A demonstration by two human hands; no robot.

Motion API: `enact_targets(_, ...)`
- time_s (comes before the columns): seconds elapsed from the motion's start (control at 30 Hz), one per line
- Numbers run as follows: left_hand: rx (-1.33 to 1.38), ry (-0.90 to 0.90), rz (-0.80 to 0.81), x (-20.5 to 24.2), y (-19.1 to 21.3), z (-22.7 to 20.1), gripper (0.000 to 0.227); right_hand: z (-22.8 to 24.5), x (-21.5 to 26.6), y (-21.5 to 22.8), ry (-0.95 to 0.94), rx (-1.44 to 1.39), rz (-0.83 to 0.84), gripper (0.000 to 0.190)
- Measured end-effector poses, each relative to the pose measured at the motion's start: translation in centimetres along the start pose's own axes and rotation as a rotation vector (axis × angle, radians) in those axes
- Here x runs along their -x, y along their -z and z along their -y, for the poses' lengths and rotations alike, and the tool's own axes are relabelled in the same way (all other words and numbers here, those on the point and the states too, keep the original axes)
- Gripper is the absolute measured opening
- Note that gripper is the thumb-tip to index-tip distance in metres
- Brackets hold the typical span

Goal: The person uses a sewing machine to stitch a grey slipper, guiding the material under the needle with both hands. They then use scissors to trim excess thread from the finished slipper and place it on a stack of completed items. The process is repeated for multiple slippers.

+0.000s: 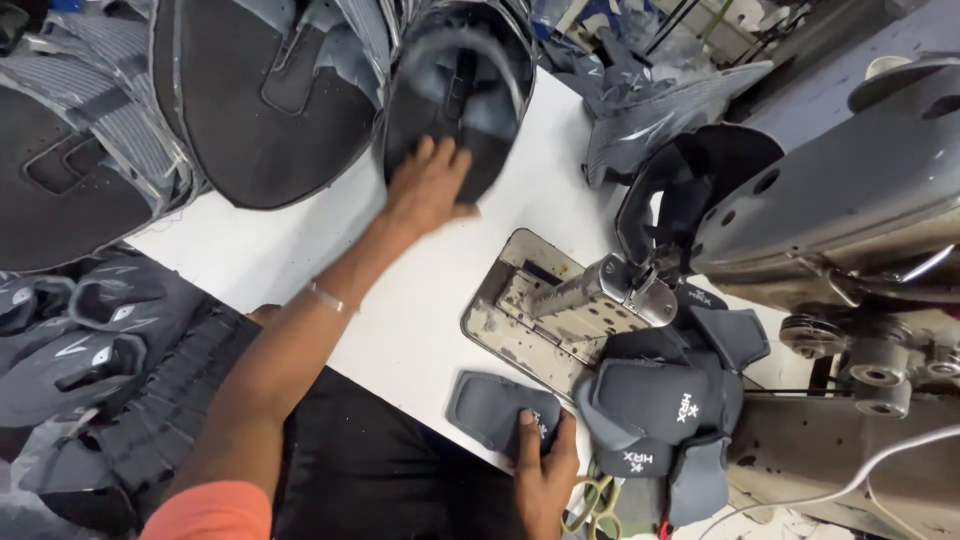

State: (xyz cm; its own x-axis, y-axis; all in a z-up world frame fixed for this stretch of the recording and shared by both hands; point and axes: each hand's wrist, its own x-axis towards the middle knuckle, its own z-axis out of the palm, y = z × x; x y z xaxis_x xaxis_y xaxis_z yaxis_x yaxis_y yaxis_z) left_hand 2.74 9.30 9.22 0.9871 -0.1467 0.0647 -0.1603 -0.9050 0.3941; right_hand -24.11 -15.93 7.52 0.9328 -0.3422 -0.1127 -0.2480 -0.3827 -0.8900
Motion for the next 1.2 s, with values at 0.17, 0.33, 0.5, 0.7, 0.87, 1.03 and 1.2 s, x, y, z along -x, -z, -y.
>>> enact_targets(0.17, -0.019, -0.129, 0.012, 11.1, -2.1, -3.4, 0.075, 0.8, 0.4, 0.1, -0.069, -0.046, 0.016, 0.026)
enact_targets(0.33, -0.154, -0.343, 0.094, 21.1, 0.1, -1.3, 0.112, -1.1, 0.5, 0.8, 0.199, -0.097, 0.004, 0.026)
enact_targets(0.5, -0.337, -0.509, 0.152, 26.1, 0.9, -0.6, 0.093, -1.4, 0.4, 1.1, 0.102, -0.11, 0.037, 0.028)
enact_targets(0.7, -0.282, -0.577, 0.189, 26.7, 0.1, 0.4, 0.08, -3.5, 1.9, 3.9, -0.12, -0.584, 0.035, 0.033)
enact_targets(0.87, -0.283, -0.65, 0.092, 26.4, 2.3, 0.0, 0.064, -5.7, 3.8, 8.6, -0.137, -0.798, -0.028, 0.036)
enact_targets(1.03, 0.24, -0.396, 0.308, 25.9, 13.5, -5.8, 0.064, 0.7, 5.5, 13.5, -0.138, -0.868, 0.066, 0.041)
enact_targets(1.2, 0.955, 0.098, 0.398, 24.8, 9.0, -4.4, 0.049, 1.3, 6.6, 16.9, 0.133, -0.724, -0.072, 0.03)
